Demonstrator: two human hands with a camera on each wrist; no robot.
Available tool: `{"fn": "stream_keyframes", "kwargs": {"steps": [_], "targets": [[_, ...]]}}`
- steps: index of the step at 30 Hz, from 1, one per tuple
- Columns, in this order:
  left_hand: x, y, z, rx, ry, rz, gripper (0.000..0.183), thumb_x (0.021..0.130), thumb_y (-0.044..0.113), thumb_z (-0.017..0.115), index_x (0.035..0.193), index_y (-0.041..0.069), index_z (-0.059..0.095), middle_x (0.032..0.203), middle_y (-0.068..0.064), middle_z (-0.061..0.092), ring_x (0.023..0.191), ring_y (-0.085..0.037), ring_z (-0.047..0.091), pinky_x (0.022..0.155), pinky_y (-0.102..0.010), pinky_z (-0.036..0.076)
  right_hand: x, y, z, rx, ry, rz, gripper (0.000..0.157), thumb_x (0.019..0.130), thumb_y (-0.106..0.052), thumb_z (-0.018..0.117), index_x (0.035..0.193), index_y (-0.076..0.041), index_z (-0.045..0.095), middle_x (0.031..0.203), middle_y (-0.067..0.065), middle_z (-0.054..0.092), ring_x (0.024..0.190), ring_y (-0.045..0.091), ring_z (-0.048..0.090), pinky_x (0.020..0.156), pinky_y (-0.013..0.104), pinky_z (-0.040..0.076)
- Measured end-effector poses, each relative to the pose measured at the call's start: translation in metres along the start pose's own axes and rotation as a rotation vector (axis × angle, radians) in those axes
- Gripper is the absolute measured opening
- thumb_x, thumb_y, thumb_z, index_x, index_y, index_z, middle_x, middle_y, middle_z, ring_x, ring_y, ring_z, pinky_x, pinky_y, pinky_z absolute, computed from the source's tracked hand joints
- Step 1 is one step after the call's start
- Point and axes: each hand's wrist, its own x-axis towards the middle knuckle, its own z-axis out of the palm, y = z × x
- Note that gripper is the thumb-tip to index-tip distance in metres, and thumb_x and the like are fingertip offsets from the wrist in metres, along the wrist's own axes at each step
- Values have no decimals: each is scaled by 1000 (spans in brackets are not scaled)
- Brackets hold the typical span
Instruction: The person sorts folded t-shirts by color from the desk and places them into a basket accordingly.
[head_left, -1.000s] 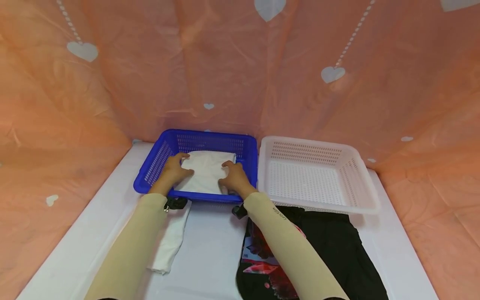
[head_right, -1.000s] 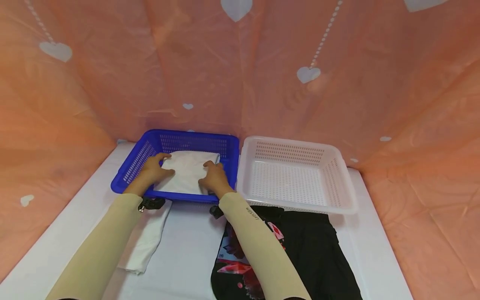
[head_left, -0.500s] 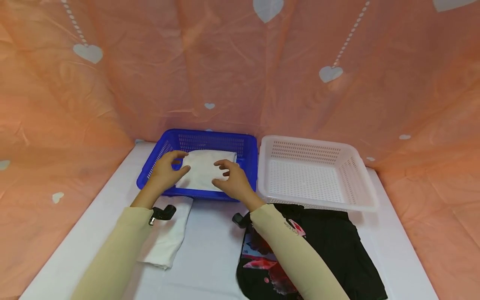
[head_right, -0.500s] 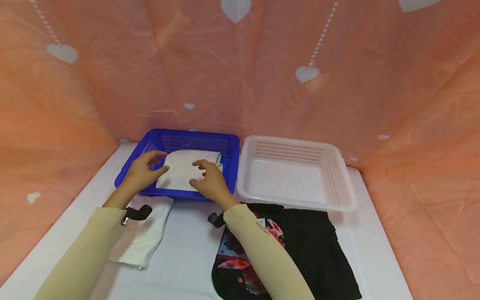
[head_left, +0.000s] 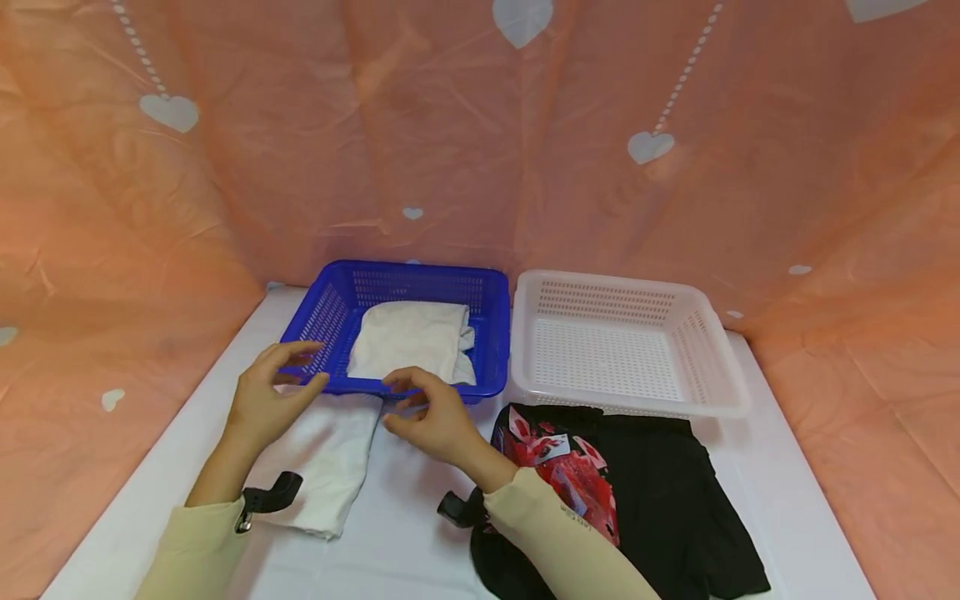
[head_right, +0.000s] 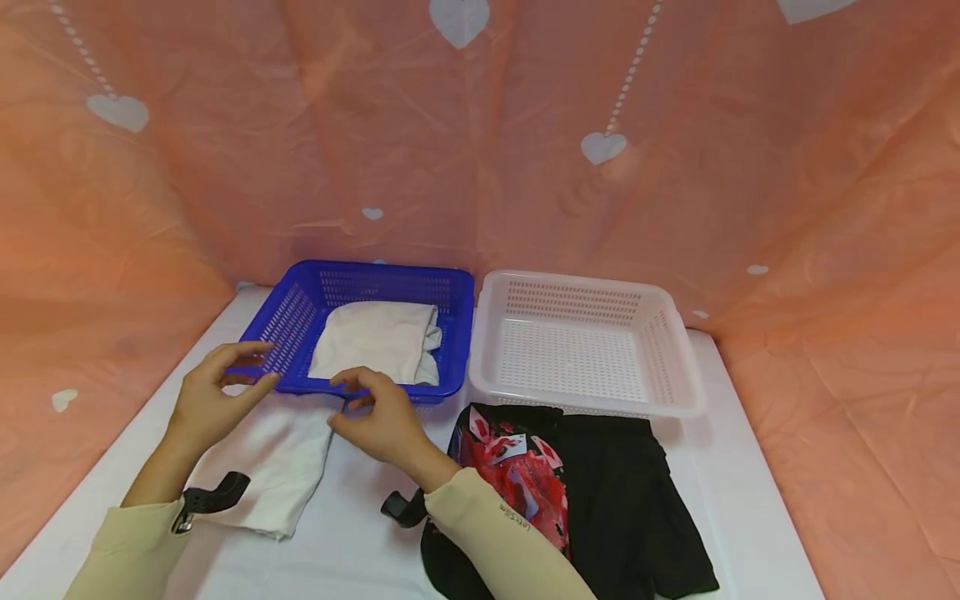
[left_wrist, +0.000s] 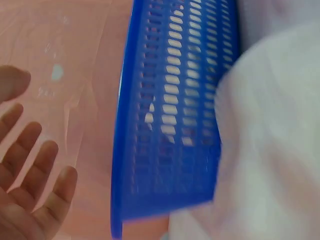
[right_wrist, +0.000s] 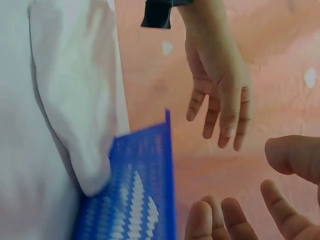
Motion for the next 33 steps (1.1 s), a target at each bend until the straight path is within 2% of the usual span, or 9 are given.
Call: {"fn": "stream_keyframes", "kwargs": {"steps": [3, 9, 11, 15, 19, 22, 24, 26, 33], "targets": [[-17, -4, -9, -2, 26, -9, 43, 74, 1, 78, 115, 4, 66, 106, -4, 62, 94, 14, 51, 72, -4, 44, -7, 4, 12, 7, -32, 30, 41, 81, -6, 72, 120, -9, 61, 117, 15, 61, 98, 32, 65, 74, 20, 53], [-47, -21, -22, 47, 20, -103, 45, 76, 5, 78, 119, 6, 64, 110, 29, 49, 94, 19, 49, 70, -3, 44, -12, 19, 29, 16, -28, 121, 39, 80, -8, 74, 118, -12, 63, 115, 12, 61, 97, 32, 65, 73, 17, 51], [-54, -28, -26, 59, 5, -139, 46, 77, 7, 78, 120, 6, 63, 112, 24, 51, 93, 21, 47, 70, -3, 44, -12, 24, 33, 13, -19, 141, 40, 80, -9, 74, 118, -12, 63, 116, 13, 61, 98, 32, 65, 74, 18, 51], [-65, -43, -31, 116, -69, -223, 50, 79, 14, 78, 124, 7, 60, 118, -5, 57, 95, 15, 47, 69, -4, 42, -13, 33, 42, -1, 0, 193, 43, 80, -11, 74, 122, -11, 62, 120, 17, 59, 98, 30, 64, 74, 19, 51], [-72, -55, -34, 160, -174, -314, 58, 82, 24, 77, 132, 6, 54, 127, -25, 51, 107, -23, 59, 71, -11, 44, -13, 40, 50, -19, 16, 238, 46, 79, -13, 74, 124, -13, 61, 124, 19, 59, 99, 30, 64, 75, 22, 50], [-76, -64, -34, 120, -248, -365, 64, 85, 26, 74, 138, 4, 46, 135, -34, 43, 113, -53, 51, 81, -36, 54, -13, 44, 55, -45, 26, 251, 48, 78, -14, 76, 124, -14, 61, 123, 19, 59, 100, 29, 63, 77, 24, 50], [-79, -68, -33, 101, -286, -388, 66, 86, 26, 72, 140, 4, 42, 137, -37, 39, 115, -59, 48, 86, -56, 50, -13, 47, 59, -63, 28, 261, 48, 78, -15, 76, 123, -15, 61, 121, 19, 59, 98, 26, 62, 76, 24, 49], [-81, -73, -32, 86, -317, -406, 68, 87, 27, 71, 142, 3, 38, 137, -39, 37, 116, -61, 46, 89, -66, 42, -13, 49, 62, -78, 24, 274, 49, 77, -16, 77, 123, -16, 61, 118, 17, 59, 95, 22, 61, 75, 23, 47], [-84, -81, -25, 94, -374, -433, 71, 87, 28, 71, 143, 4, 35, 132, -39, 44, 115, -58, 48, 89, -63, 42, -13, 58, 72, -60, 5, 317, 51, 74, -14, 78, 122, -19, 60, 113, 12, 59, 91, 16, 58, 74, 21, 46]]}}
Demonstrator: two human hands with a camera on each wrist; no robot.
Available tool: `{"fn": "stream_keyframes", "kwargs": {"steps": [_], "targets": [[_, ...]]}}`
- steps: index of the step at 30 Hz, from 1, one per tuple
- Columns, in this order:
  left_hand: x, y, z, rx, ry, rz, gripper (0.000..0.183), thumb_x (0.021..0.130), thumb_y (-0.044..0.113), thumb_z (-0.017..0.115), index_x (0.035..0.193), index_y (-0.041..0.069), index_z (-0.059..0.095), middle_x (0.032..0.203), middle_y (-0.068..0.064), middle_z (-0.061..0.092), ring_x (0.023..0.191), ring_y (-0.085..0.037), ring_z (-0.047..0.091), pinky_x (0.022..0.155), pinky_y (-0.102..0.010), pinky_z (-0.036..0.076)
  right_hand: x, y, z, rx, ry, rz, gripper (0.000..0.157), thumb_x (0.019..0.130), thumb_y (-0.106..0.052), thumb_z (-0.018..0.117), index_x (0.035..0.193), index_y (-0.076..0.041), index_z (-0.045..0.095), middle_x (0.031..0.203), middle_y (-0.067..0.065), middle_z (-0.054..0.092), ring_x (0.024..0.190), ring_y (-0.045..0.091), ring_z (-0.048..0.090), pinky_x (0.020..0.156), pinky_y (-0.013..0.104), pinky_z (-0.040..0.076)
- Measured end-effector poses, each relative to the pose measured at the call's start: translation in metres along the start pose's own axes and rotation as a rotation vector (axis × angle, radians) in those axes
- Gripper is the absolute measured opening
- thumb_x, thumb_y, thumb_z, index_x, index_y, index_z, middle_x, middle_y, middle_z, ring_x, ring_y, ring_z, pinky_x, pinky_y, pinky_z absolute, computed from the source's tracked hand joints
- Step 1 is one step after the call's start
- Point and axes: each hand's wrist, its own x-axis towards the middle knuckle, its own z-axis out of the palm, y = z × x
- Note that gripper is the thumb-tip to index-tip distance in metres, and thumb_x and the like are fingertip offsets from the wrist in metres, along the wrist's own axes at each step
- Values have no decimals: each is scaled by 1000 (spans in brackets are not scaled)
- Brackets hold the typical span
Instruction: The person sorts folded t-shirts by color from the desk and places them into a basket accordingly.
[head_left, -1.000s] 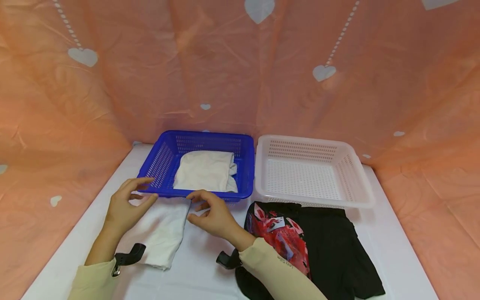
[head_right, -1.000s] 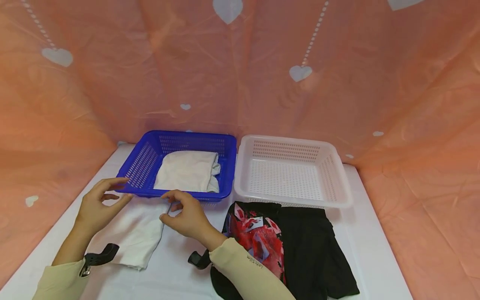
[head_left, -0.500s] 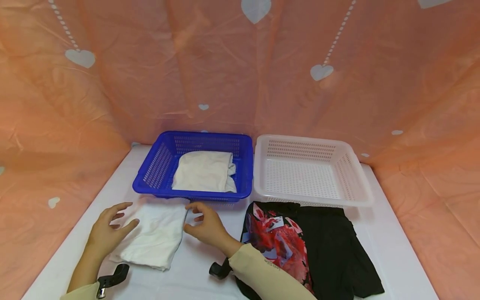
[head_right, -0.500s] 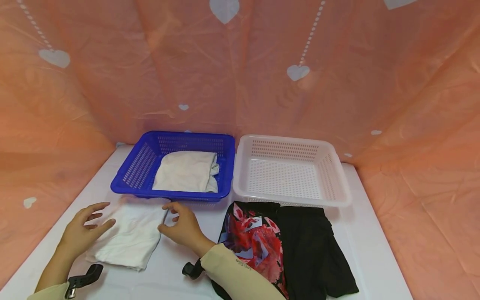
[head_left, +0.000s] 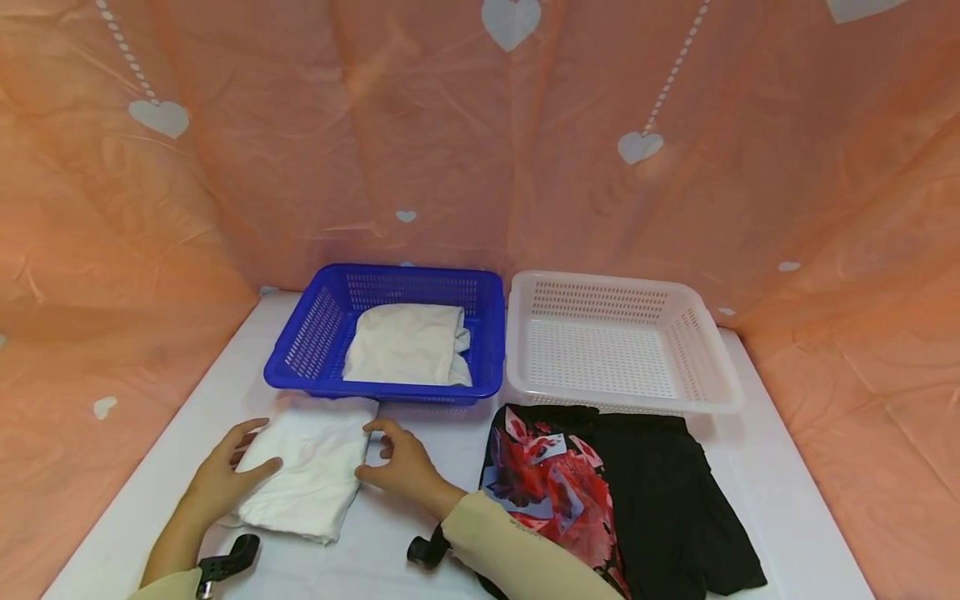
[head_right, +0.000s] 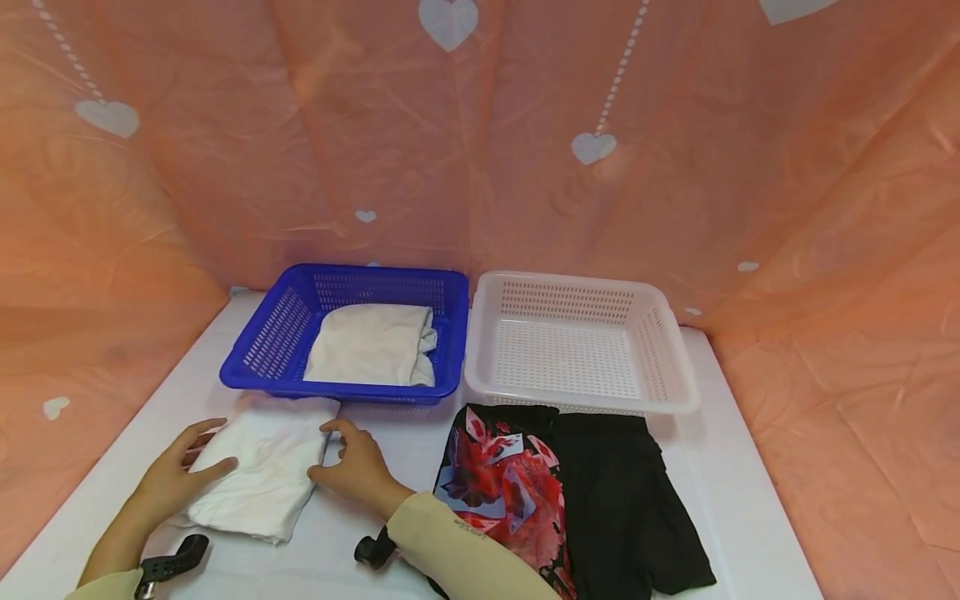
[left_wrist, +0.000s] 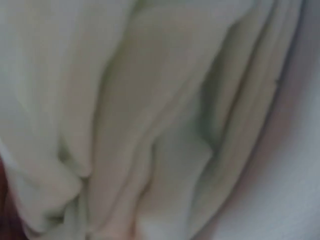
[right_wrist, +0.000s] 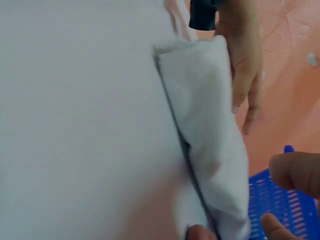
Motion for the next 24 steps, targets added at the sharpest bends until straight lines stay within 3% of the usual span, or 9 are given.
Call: {"fn": "stream_keyframes", "kwargs": {"steps": [4, 8, 18, 22, 24], "targets": [[-2, 1, 0, 29, -40, -39, 72, 86, 32, 72, 143, 7, 35, 129, -38, 47, 115, -55, 49, 87, -61, 44, 2, 4, 8, 71, -23, -1, 54, 73, -9, 78, 123, -18, 59, 116, 10, 59, 95, 13, 62, 74, 18, 48], [-4, 3, 0, 22, -61, -36, 72, 85, 31, 73, 143, 8, 36, 125, -38, 50, 113, -54, 51, 86, -59, 45, 3, 5, 14, 116, -56, -24, 56, 74, -4, 77, 125, -14, 57, 111, 7, 61, 94, 9, 63, 72, 15, 50], [-7, 9, 8, -32, -79, -42, 72, 84, 28, 74, 143, 9, 37, 125, -35, 52, 113, -50, 53, 84, -53, 47, 3, 3, 17, 56, -46, 31, 53, 74, -6, 78, 122, -21, 61, 99, -2, 62, 84, 2, 54, 70, 17, 48], [-8, 12, 11, -46, -72, -14, 71, 83, 26, 75, 142, 11, 39, 124, -31, 55, 112, -44, 55, 82, -46, 48, 3, 2, 16, 13, -52, 27, 53, 73, -8, 79, 120, -24, 62, 110, -2, 64, 95, 4, 56, 79, 19, 48], [-9, 15, 12, -58, -72, 0, 70, 83, 25, 75, 142, 10, 40, 127, -31, 52, 115, -46, 52, 84, -49, 48, 2, 1, 16, -10, -55, 20, 54, 72, -9, 79, 121, -24, 62, 119, 0, 63, 104, 7, 57, 85, 20, 47]]}}
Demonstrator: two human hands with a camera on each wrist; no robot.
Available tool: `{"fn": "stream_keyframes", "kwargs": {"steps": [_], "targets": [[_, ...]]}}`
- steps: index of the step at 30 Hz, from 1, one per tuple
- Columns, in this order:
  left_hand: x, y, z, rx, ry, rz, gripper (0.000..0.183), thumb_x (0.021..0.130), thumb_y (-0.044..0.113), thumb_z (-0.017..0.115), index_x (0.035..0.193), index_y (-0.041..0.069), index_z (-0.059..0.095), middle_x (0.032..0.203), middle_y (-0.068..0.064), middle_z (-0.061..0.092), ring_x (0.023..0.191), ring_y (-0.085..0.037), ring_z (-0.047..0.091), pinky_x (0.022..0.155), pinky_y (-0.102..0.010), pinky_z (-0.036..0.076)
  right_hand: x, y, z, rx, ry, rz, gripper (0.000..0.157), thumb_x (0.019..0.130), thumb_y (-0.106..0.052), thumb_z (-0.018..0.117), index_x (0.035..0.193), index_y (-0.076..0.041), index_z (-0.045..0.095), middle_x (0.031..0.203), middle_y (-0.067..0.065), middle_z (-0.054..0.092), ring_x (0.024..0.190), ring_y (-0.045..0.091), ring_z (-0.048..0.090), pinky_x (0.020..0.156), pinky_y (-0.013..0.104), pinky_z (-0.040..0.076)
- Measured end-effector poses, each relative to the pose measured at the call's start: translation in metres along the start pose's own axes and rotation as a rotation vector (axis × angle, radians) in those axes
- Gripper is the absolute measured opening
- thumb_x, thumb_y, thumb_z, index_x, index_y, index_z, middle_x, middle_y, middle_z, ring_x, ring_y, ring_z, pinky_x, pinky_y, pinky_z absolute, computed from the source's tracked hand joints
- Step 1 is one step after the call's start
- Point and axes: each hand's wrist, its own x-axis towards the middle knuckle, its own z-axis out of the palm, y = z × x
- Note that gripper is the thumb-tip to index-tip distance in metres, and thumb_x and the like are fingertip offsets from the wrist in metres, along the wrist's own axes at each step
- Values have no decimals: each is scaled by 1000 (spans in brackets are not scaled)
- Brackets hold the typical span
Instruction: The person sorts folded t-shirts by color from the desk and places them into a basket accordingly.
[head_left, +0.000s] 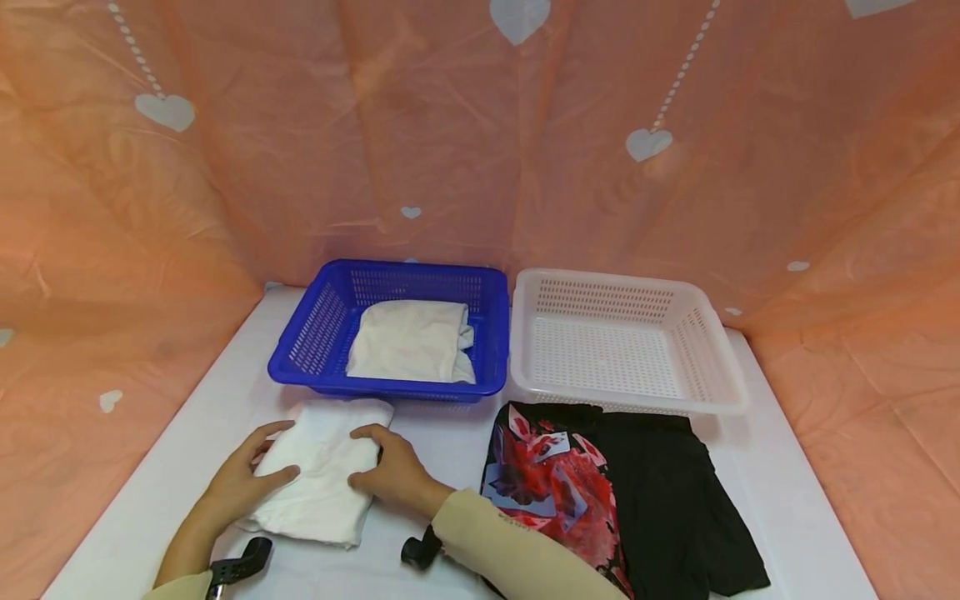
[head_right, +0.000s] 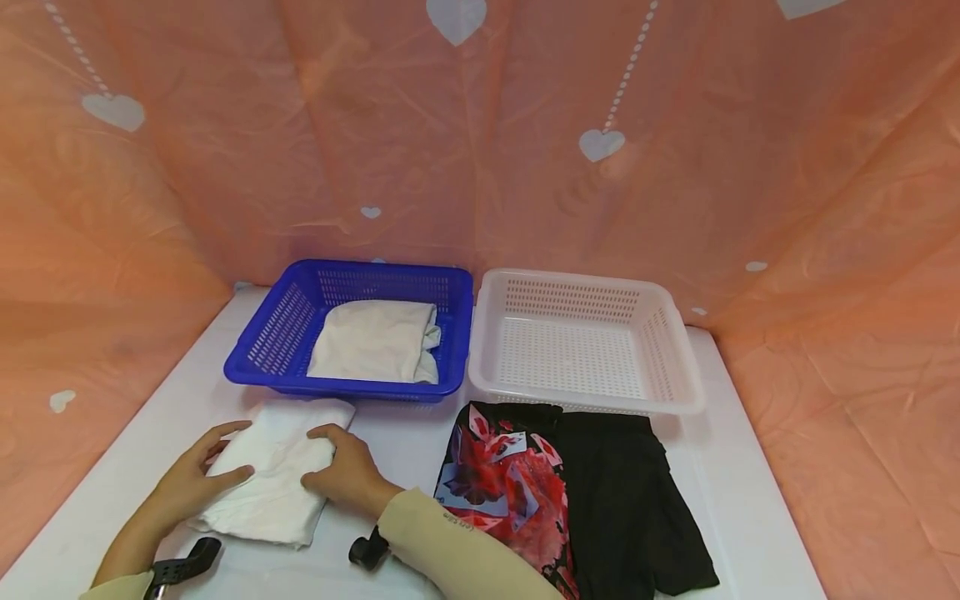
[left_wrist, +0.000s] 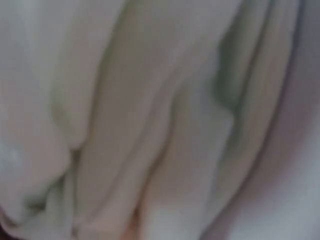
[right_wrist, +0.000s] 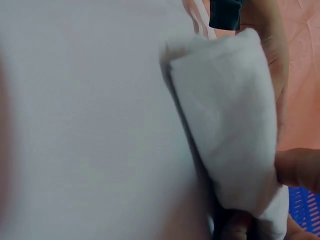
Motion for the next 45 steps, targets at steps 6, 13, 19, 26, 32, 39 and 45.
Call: {"fn": "stream_keyframes", "kwargs": {"steps": [6, 13, 19, 26, 32, 39, 45], "targets": [[1, 7, 3, -39, -16, 8, 71, 83, 23, 75, 143, 10, 39, 138, -33, 43, 123, -51, 42, 92, -65, 39, -1, -1, -1, -25, -7, -2, 55, 72, -9, 79, 121, -26, 60, 127, 1, 61, 109, 10, 56, 88, 23, 46], [1, 11, 6, -20, 15, 50, 67, 83, 20, 75, 141, 10, 43, 126, -25, 55, 114, -36, 51, 89, -53, 44, -6, -3, -4, -4, -11, 1, 56, 72, -6, 77, 120, -29, 58, 123, 2, 62, 97, 8, 56, 81, 22, 47], [-9, 22, 9, -59, 5, 69, 63, 82, 19, 75, 138, 10, 47, 122, -20, 55, 107, -24, 48, 89, -56, 43, -12, -1, -8, 22, -20, 13, 56, 70, -1, 77, 116, -28, 60, 125, 1, 61, 103, 9, 55, 83, 24, 47], [-18, 30, 13, -155, -38, 84, 53, 83, 12, 73, 132, 11, 52, 137, -18, 48, 99, -2, 54, 77, -32, 52, -22, -9, -17, 39, -57, -5, 53, 71, 0, 77, 114, -28, 62, 126, 1, 61, 106, 10, 55, 80, 25, 49], [-28, 38, 14, -199, 30, 112, 48, 83, 9, 73, 128, 9, 56, 130, 9, 47, 94, 3, 55, 70, -22, 52, -28, -27, -30, 45, -138, -81, 52, 73, -1, 76, 116, -26, 62, 124, 2, 61, 91, 5, 58, 71, 20, 50], [-34, 50, 16, -228, 110, 125, 48, 84, 6, 71, 130, 11, 55, 120, 31, 42, 89, 4, 57, 65, -22, 53, -29, -37, -42, 82, -161, -162, 52, 73, 1, 74, 118, -22, 61, 115, 5, 64, 76, 1, 60, 66, 18, 52], [-37, 59, 13, -283, 165, 250, 53, 84, -4, 67, 133, 9, 53, 127, 22, 48, 72, -4, 65, 57, -27, 55, -29, -42, -51, 89, -176, -230, 52, 76, -2, 74, 123, -20, 59, 120, 7, 63, 81, 3, 62, 69, 17, 52]]}}
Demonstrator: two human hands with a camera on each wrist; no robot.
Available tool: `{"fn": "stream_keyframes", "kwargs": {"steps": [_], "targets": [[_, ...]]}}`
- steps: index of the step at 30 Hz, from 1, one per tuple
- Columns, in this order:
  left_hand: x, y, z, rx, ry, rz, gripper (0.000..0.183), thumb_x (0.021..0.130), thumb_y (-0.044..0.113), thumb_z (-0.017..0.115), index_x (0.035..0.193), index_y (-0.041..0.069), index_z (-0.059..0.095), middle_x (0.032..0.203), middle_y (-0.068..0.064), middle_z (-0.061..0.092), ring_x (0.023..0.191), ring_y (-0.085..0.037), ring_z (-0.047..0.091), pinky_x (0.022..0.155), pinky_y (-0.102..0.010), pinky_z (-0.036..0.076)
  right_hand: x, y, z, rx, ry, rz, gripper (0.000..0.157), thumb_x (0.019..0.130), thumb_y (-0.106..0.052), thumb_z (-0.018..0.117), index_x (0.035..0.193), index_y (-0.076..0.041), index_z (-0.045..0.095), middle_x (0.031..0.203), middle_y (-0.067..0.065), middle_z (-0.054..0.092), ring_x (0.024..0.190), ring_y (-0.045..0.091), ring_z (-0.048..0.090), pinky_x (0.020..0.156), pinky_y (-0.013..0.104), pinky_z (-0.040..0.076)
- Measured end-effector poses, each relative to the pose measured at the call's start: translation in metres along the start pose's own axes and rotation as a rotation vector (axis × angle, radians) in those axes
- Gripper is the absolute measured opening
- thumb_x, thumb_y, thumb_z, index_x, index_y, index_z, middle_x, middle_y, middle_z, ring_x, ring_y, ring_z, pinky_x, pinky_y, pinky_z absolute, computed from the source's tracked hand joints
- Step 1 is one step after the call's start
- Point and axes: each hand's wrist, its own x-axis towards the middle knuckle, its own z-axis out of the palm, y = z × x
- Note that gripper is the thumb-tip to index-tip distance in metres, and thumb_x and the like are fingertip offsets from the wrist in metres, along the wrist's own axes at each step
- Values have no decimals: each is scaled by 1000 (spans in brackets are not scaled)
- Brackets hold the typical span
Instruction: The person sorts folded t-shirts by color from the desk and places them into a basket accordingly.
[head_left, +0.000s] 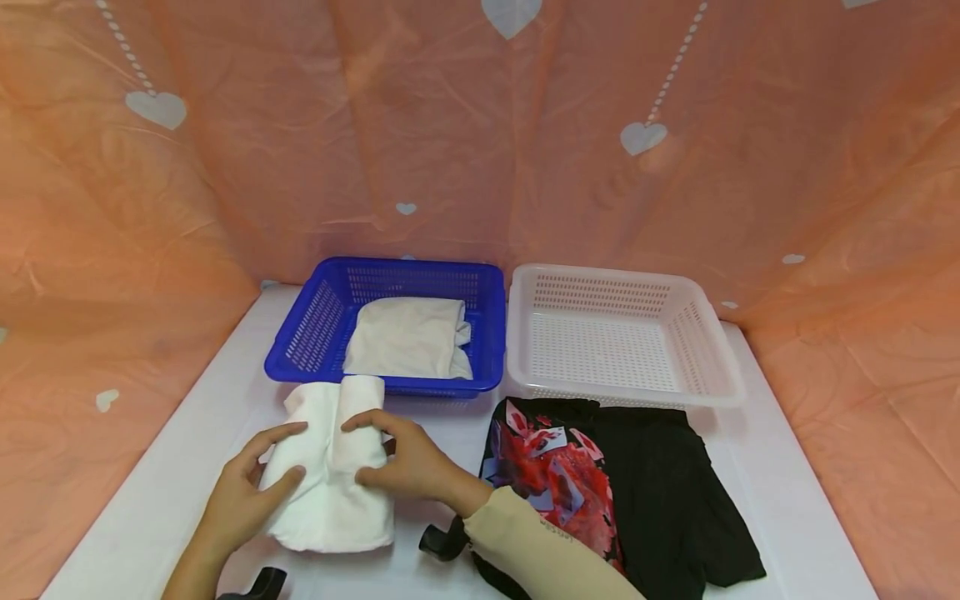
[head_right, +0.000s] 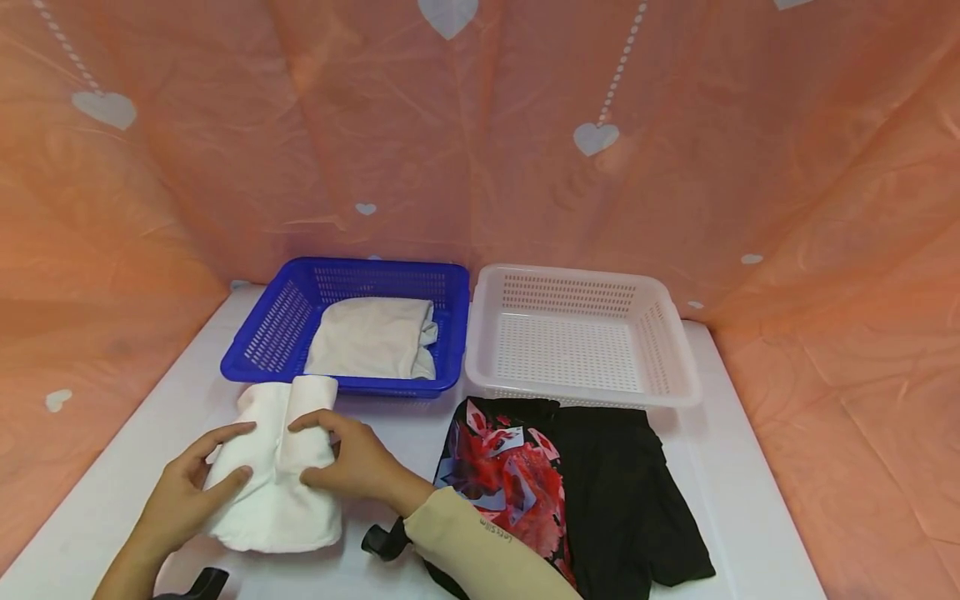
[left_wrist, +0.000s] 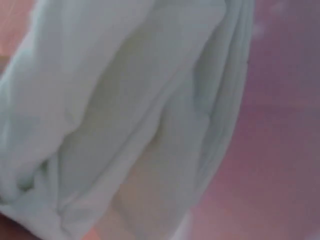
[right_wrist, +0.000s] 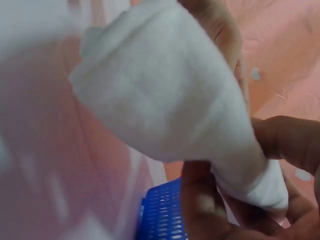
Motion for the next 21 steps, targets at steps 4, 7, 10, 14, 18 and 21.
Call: {"fn": "stream_keyframes", "kwargs": {"steps": [4, 7, 10, 14, 18, 21], "targets": [[4, 5, 1, 31, 47, 99, 56, 83, -10, 65, 134, 8, 53, 131, 11, 51, 91, 5, 59, 70, -14, 52, 0, -4, -6, -17, 11, -44, 52, 78, -4, 75, 125, -20, 59, 127, 6, 61, 88, 3, 60, 75, 18, 51], [6, 11, 2, 52, 85, 111, 58, 82, -11, 65, 136, 7, 53, 129, 12, 51, 96, 6, 56, 74, -11, 49, 1, -7, -11, -13, 26, -66, 52, 79, -3, 75, 125, -20, 59, 129, 5, 60, 90, 3, 58, 79, 20, 51], [9, 19, 2, 47, 130, 92, 57, 82, -12, 65, 136, 4, 52, 121, 18, 51, 89, 5, 57, 71, -11, 50, 2, -9, -18, 5, 43, -86, 52, 79, -2, 75, 126, -20, 59, 129, 5, 60, 88, 3, 58, 78, 20, 50], [13, 29, 1, 18, 188, 71, 57, 82, -12, 65, 135, 3, 52, 115, 15, 52, 83, 2, 59, 66, -13, 51, 4, -14, -27, -10, 78, -122, 53, 79, 0, 73, 127, -18, 60, 128, 4, 60, 88, 5, 58, 78, 19, 50], [19, 37, 1, -16, 222, 82, 57, 81, -14, 65, 134, 2, 53, 117, 11, 52, 86, 1, 59, 69, -11, 50, 5, -18, -35, -37, 114, -113, 53, 80, 1, 73, 127, -20, 60, 126, 4, 62, 89, 5, 59, 76, 17, 49], [24, 42, 1, -34, 245, 111, 57, 79, -16, 64, 133, 0, 54, 117, 9, 52, 92, 0, 58, 74, -8, 48, 6, -22, -40, -33, 132, -94, 53, 80, 2, 72, 127, -18, 60, 125, 6, 62, 89, 6, 58, 74, 17, 49]]}}
